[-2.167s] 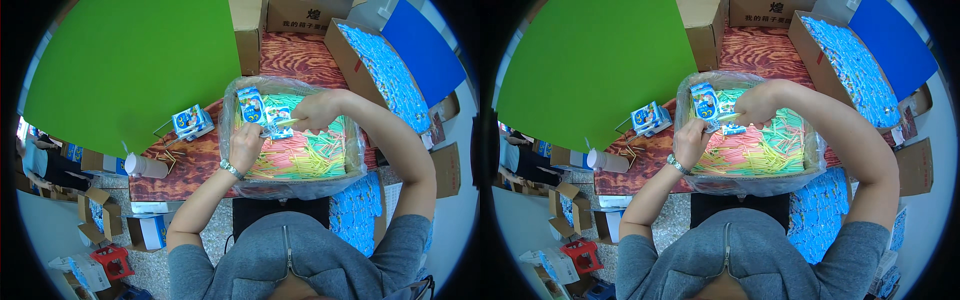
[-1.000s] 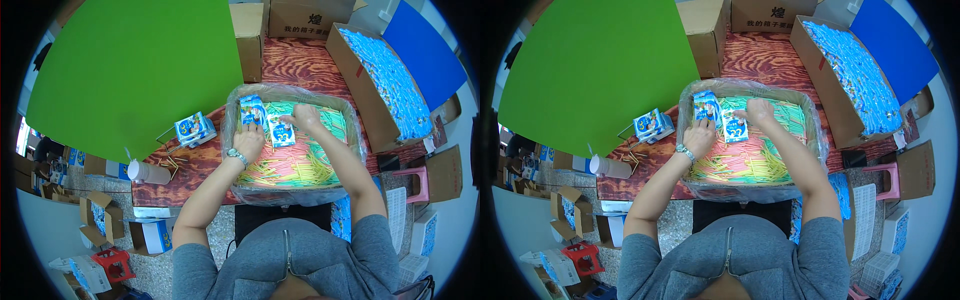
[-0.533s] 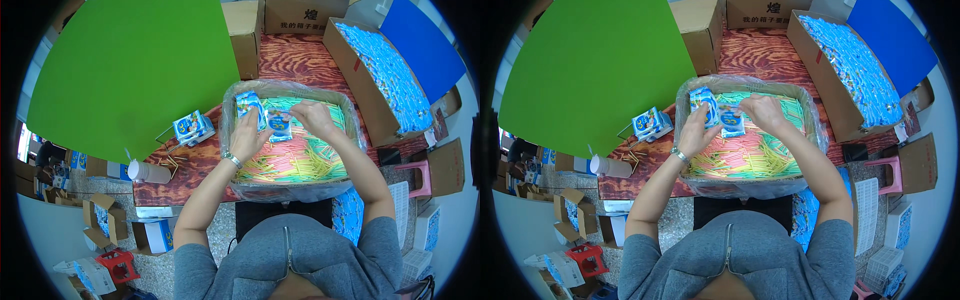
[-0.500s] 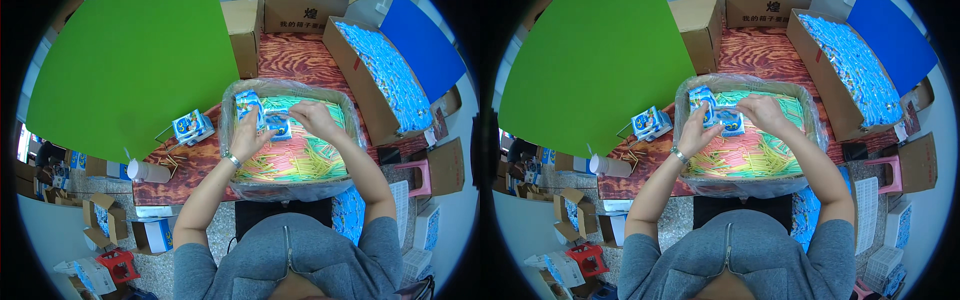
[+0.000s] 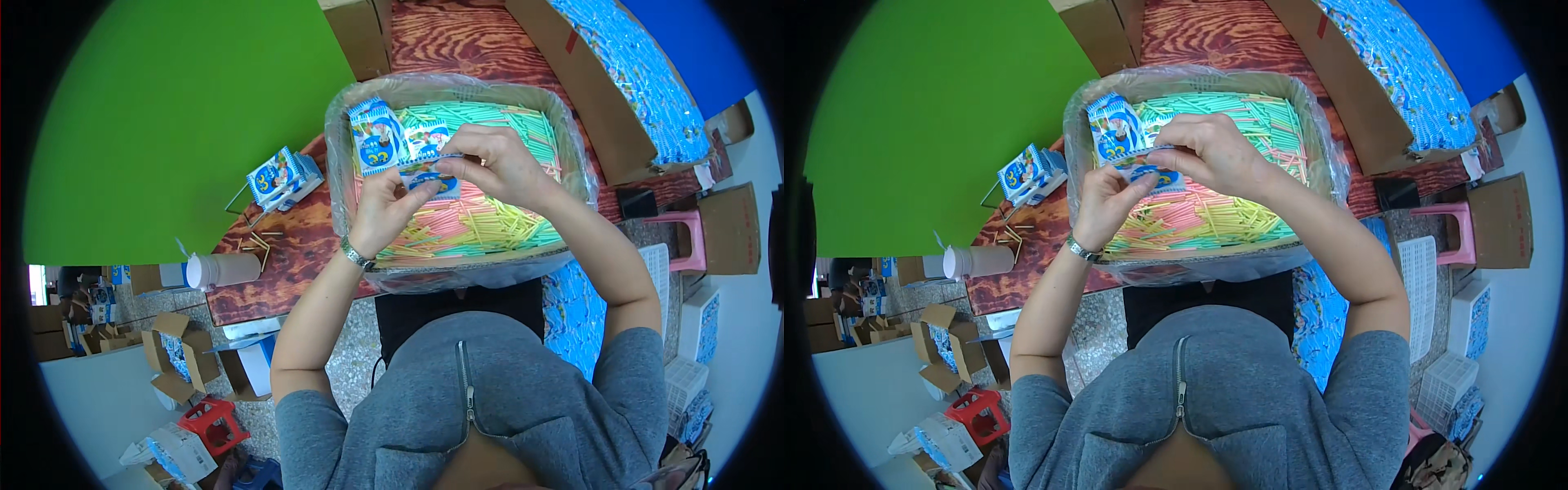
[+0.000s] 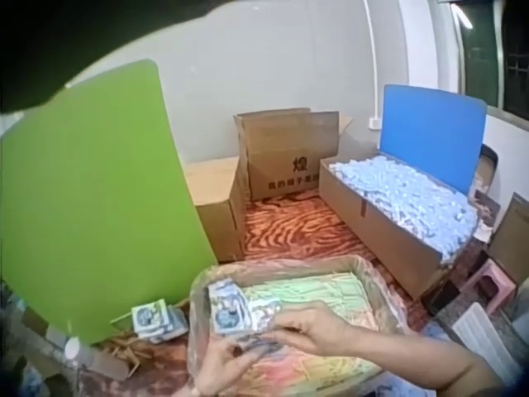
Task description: Sorting and counting small blue packets into a large plastic container.
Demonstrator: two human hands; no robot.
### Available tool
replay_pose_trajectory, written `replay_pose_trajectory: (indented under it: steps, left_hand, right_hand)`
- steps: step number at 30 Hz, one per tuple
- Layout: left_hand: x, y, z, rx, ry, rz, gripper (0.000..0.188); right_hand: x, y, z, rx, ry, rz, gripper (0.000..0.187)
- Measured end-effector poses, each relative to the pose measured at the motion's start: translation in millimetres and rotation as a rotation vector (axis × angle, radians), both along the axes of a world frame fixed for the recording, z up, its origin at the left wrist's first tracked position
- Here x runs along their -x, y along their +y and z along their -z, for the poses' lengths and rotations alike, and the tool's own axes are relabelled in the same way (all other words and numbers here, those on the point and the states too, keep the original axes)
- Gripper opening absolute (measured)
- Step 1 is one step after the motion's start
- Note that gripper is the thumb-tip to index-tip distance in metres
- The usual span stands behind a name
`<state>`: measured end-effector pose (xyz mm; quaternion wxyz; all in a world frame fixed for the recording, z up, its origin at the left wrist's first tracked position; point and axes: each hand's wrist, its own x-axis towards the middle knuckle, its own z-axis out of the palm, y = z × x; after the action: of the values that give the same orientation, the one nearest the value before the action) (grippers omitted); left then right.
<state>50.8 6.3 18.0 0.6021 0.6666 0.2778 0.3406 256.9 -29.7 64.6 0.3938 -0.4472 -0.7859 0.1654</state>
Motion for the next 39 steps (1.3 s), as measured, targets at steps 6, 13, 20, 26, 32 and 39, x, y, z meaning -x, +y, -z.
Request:
replay_pose_trajectory:
  steps: [6,13,20,26,32,39]
  left_hand:
    - [5,-1,11,-0.156,0.165,0.051,0.018]
    - [10,3,4,-0.373,0.366,-0.041,0.027]
    - [32,22,39,-0.218,0.207,-0.227,0.043]
    - [29,16,41,-0.262,0.240,-0.225,0.046]
    - [28,15,32,-0.274,0.254,-0.224,0.046]
    - [31,21,38,-0.266,0.200,-0.258,0.046]
  right_hand:
    - [2,-7,2,0.110,0.050,-0.008,0.015]
    - [4,-13,20,0.210,0.112,-0.068,0.017]
    - [-3,-18,56,0.328,-0.502,-0.328,0.019]
    - [23,-27,80,0.300,-0.890,-0.280,0.015]
    - [37,-30,81,0.269,-1.032,-0.317,0.019]
    - [30,-26,70,0.284,-1.106,-0.351,0.017]
